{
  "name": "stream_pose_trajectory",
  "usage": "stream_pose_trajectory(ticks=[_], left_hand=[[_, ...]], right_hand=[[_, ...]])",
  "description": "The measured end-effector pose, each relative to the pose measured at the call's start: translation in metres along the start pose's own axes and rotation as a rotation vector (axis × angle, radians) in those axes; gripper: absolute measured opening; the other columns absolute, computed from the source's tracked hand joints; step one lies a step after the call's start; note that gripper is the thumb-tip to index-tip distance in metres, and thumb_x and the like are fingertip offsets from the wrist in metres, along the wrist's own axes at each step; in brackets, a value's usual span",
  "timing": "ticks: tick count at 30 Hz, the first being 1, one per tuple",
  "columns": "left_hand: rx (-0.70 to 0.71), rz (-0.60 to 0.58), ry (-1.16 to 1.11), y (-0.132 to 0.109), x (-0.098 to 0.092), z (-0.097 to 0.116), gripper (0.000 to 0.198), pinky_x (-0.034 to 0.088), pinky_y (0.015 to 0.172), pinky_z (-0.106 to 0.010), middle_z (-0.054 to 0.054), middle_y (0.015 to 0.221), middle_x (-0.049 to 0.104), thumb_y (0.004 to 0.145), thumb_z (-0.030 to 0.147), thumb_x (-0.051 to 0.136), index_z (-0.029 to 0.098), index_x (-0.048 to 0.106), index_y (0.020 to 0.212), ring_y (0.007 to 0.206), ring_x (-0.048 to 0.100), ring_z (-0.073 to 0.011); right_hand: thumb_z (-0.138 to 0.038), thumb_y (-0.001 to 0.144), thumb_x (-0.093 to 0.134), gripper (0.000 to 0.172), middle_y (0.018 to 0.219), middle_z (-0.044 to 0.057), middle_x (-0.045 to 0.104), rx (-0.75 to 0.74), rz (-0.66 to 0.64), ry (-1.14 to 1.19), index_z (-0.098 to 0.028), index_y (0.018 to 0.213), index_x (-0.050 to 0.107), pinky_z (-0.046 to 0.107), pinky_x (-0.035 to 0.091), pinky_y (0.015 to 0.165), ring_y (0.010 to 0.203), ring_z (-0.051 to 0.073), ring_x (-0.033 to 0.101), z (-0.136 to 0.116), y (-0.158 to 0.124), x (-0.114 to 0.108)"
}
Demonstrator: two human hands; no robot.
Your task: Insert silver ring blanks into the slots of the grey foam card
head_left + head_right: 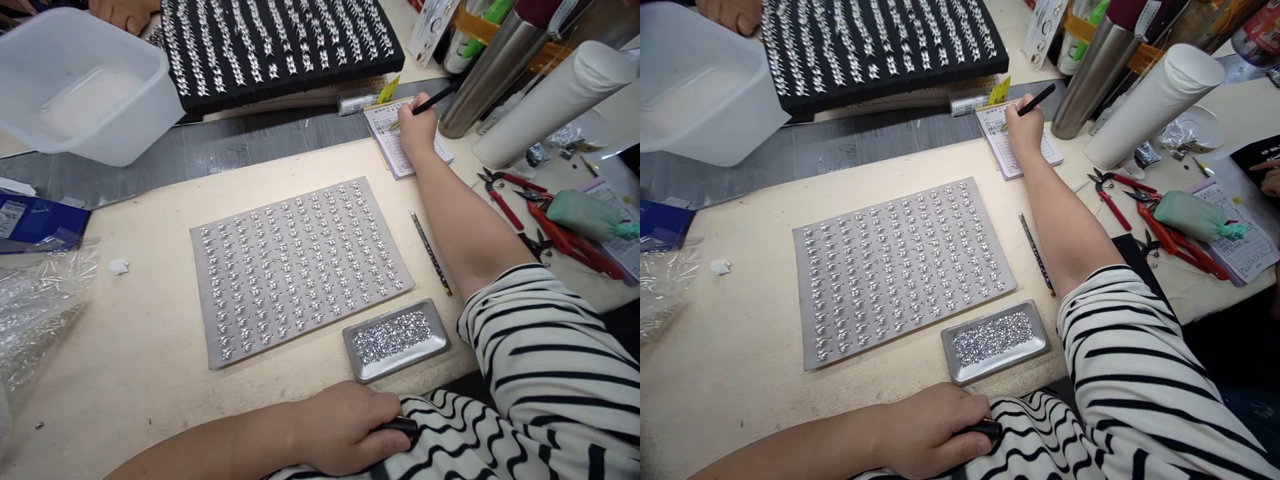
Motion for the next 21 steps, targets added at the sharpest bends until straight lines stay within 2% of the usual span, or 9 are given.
stream_pose_trajectory(ticks=[7,18,21], left_hand=[[-0.006,-0.013,0.001,-0.0001,-0.0002,-0.0007,0.036,0.044,0.062,-0.027,-0.005,0.084,0.068,0.104,0.057,0.034,0.024,0.047,0.096,0.072,0.062,-0.0188],[0.000,-0.013,0.019,-0.0004,0.0012,-0.0012,0.038,0.045,0.064,-0.028,-0.005,0.086,0.069,0.104,0.058,0.032,0.023,0.047,0.098,0.073,0.063,-0.0197],[-0.001,-0.012,0.010,-0.0005,0.0009,-0.0011,0.039,0.046,0.065,-0.028,-0.005,0.087,0.070,0.104,0.058,0.032,0.023,0.048,0.098,0.074,0.064,-0.0195]], right_hand=[[-0.006,0.097,0.064,0.054,0.057,-0.007,0.022,-0.001,0.006,-0.007,-0.030,0.065,0.027,0.028,0.025,0.067,0.074,0.013,0.019,-0.0032,-0.0008,-0.0013],[-0.018,0.097,0.070,0.054,0.051,-0.009,0.019,-0.020,0.083,0.037,-0.031,0.068,0.027,0.028,0.026,0.065,0.073,0.014,0.018,0.0006,-0.0012,-0.0015],[-0.013,0.096,0.069,0.053,0.052,-0.009,0.021,-0.013,0.079,0.045,-0.031,0.067,0.028,0.028,0.024,0.066,0.072,0.014,0.019,-0.0007,-0.0024,-0.0018]])
Point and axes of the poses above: each hand's wrist, its own y-axis towards the middle knuckle, its own x-axis out of the palm, z = x × y, the point moved 4 cm from there along y, towards the middle knuckle
